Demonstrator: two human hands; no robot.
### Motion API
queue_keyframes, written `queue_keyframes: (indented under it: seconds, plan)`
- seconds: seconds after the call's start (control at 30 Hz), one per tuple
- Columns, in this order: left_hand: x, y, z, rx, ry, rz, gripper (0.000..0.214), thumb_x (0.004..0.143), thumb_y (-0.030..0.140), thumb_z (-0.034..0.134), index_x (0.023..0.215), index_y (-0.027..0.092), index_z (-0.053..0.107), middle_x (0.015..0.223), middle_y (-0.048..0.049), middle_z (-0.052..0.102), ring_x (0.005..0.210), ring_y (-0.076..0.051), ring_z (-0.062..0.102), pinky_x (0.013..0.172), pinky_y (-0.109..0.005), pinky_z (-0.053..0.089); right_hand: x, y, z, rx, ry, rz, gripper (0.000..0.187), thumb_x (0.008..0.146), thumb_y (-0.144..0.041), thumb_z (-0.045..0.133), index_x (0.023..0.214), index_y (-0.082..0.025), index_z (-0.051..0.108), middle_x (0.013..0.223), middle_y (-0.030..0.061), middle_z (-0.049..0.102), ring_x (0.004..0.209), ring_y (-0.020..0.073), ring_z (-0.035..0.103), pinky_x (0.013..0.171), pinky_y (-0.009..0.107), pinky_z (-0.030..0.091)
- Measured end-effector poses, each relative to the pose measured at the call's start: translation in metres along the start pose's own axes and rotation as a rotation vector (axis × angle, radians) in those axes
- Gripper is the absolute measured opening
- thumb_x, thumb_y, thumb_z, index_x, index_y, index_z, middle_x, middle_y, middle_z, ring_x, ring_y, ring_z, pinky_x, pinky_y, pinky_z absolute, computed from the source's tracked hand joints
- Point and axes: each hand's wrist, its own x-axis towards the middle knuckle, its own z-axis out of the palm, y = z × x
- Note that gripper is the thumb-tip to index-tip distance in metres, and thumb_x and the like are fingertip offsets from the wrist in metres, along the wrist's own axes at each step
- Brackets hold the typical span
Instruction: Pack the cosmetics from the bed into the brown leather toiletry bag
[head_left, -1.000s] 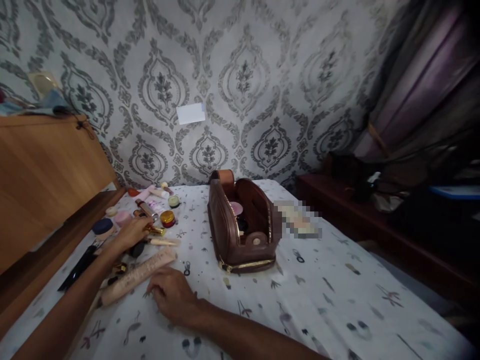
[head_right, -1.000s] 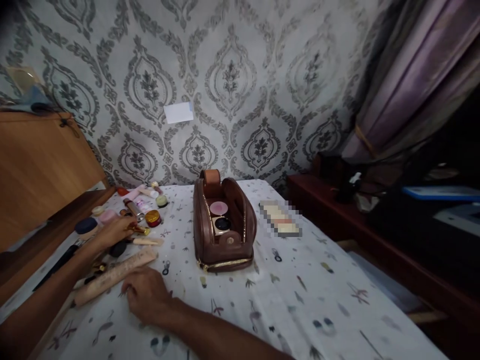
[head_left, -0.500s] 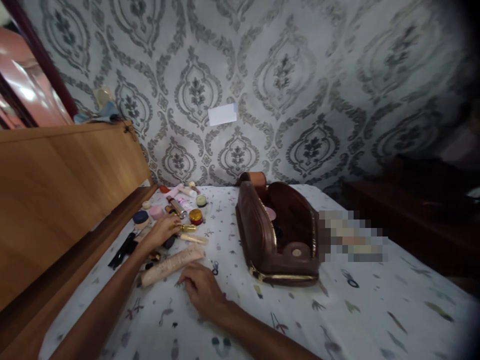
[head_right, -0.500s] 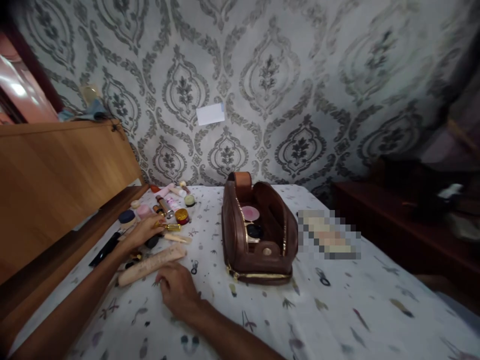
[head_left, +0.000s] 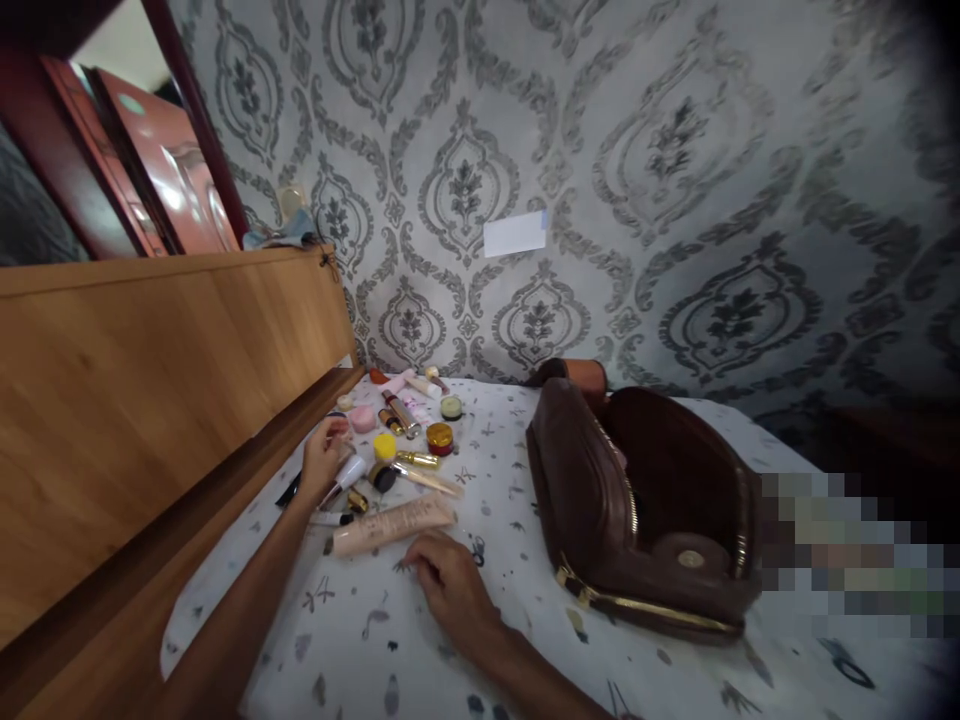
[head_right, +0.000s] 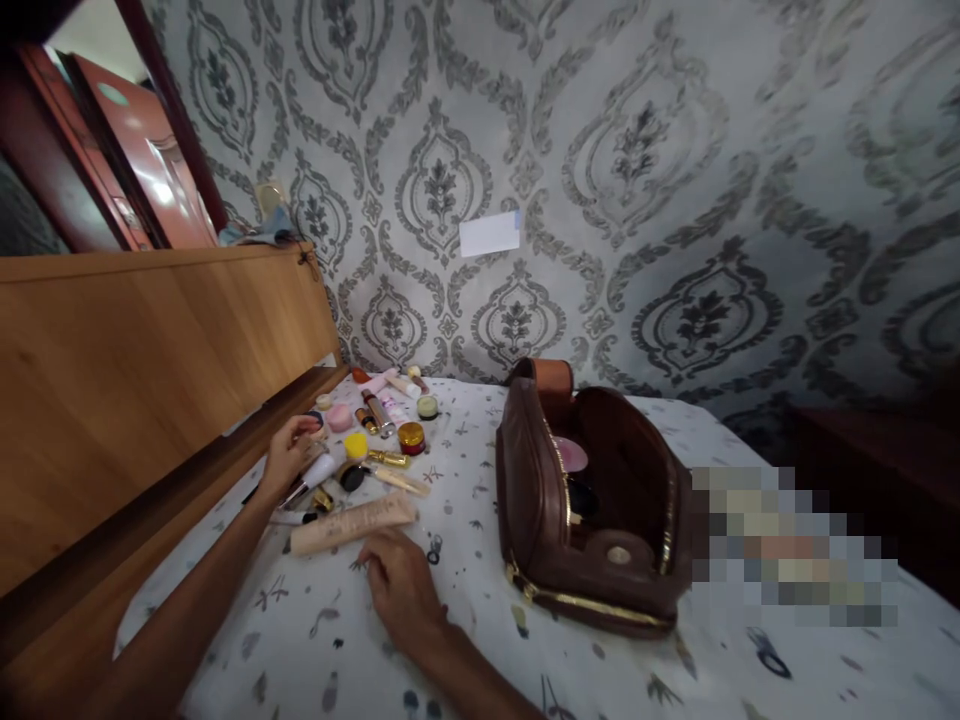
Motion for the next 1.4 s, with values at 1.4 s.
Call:
queue_keyframes:
  seconds: [1.4]
  plan:
    - [-0.004, -0.055, -0.036, -0.076, 0.266, -0.134, 0.020, 0.071, 0.021, 0.049, 0.083, 0.019, 0.065, 0.084, -0.0038, 0.069, 0.085, -0.021, 0.065, 0.080, -0.035, 0.052, 0.003, 0.000, -0.002, -0.008, -0.038, 0.112, 0.023, 0.078, -0.008, 0.045, 0.073, -0.019, 0.064, 0.076, 0.0029, 0.067, 0.074, 0.0177, 0.061, 0.070, 0.026, 0.043]
